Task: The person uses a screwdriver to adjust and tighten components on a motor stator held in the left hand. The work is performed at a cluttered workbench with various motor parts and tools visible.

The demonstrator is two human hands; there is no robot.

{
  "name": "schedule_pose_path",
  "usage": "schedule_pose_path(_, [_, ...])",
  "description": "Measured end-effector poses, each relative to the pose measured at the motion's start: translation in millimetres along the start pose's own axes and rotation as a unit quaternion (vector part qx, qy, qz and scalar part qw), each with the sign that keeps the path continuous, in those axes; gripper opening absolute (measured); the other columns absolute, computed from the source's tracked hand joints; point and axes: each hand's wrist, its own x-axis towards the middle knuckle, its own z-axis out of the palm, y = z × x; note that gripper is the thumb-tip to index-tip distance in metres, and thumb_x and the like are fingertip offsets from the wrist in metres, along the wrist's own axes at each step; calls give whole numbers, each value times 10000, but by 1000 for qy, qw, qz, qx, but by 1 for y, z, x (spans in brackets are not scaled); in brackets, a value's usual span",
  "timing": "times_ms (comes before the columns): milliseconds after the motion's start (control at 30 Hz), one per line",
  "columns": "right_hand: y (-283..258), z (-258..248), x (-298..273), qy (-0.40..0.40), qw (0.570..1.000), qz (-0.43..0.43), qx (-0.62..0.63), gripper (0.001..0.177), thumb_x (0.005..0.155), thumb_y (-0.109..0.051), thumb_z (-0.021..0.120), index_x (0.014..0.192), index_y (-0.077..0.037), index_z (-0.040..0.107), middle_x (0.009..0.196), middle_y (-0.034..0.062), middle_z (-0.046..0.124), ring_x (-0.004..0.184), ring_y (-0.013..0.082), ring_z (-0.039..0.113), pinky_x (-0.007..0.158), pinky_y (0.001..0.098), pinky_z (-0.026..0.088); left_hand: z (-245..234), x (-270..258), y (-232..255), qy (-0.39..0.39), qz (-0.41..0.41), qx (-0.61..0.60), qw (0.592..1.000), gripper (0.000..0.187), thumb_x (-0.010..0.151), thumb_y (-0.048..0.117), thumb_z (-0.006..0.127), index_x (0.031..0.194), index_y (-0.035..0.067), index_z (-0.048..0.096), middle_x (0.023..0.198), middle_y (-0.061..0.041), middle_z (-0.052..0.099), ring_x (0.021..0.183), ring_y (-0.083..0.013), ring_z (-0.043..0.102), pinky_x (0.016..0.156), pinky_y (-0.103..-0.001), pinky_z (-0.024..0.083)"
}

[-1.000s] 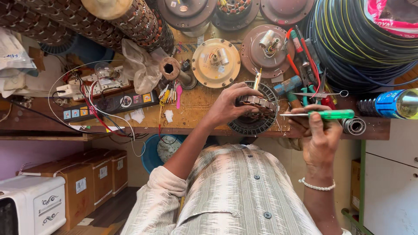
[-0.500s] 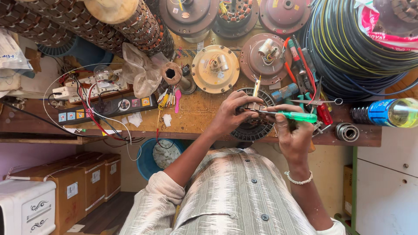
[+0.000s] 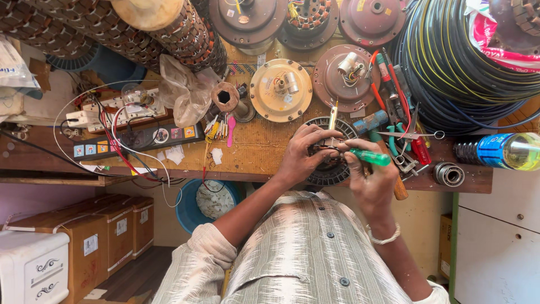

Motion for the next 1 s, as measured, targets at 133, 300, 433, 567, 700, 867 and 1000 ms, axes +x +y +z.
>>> schedule_pose_path(133, [-9, 10, -6, 15, 999, -44, -14, 171, 1009, -31, 683, 1179, -12, 678, 1114, 106, 742, 1014, 166, 727, 876, 273, 570, -4, 2, -1, 15, 30, 7, 999, 386, 840, 132, 791, 1218, 149, 716, 1055, -59, 683, 1067, -268, 600, 985, -399, 494])
schedule_pose_path(300, [-6, -16, -1, -55, 998, -24, 32, 213, 996, 0, 641, 1203, -16, 689, 1168, 108, 739, 1048, 178, 708, 943, 269, 555, 0, -1, 3, 21, 37, 0, 999, 357, 846, 145, 808, 1192, 152, 720, 1025, -50, 670, 1015, -260, 602, 944, -394, 485])
schedule_pose_path(433, [6, -21, 8, -57, 997, -27, -35, 187, 1002, -94, 640, 1167, -20, 689, 1112, 89, 761, 1011, 159, 729, 898, 263, 551, 0, 5, 3, 30, 46, 20, 998, 343, 861, 186, 794, 1196, 172, 724, 1043, -43, 669, 1027, -261, 610, 960, -390, 489])
schedule_pose_path(567, [21, -8, -10, -3, 999, -35, 10, 189, 1033, -122, 625, 1192, -29, 667, 1177, 85, 740, 1091, 157, 714, 945, 266, 557, 8, -5, -5, 31, 50, 13, 998, 335, 886, 216, 783, 1214, 178, 722, 1042, -48, 657, 1059, -264, 610, 976, -396, 484])
schedule_pose_path(700, [22, 0, -13, 20, 997, -45, -57, 198, 989, -152, 672, 1152, -43, 696, 1118, 86, 751, 1029, 176, 735, 882, 287, 564, 6, 1, -15, 5, 36, 25, 999, 344, 887, 224, 791, 1225, 179, 738, 988, -53, 650, 1039, -262, 626, 976, -401, 493])
schedule_pose_path(867, [9, -5, -2, -28, 996, 31, -80, 237, 924, -172, 699, 1111, -34, 742, 1015, 103, 780, 908, 195, 759, 795, 340, 576, -6, 11, -16, -50, 40, -26, 998, 363, 860, 230, 782, 1213, 174, 724, 1114, -50, 700, 1131, -259, 667, 1028, -390, 526])
schedule_pose_path(1000, [10, -24, 9, -31, 969, 118, 216, 234, 1017, -155, 602, 1127, 38, 676, 1067, 157, 772, 1001, 234, 754, 919, 340, 616, -10, 16, -4, -77, 17, 30, 996, 432, 787, 279, 840, 1182, 161, 712, 1098, -69, 680, 1108, -273, 655, 962, -403, 526])
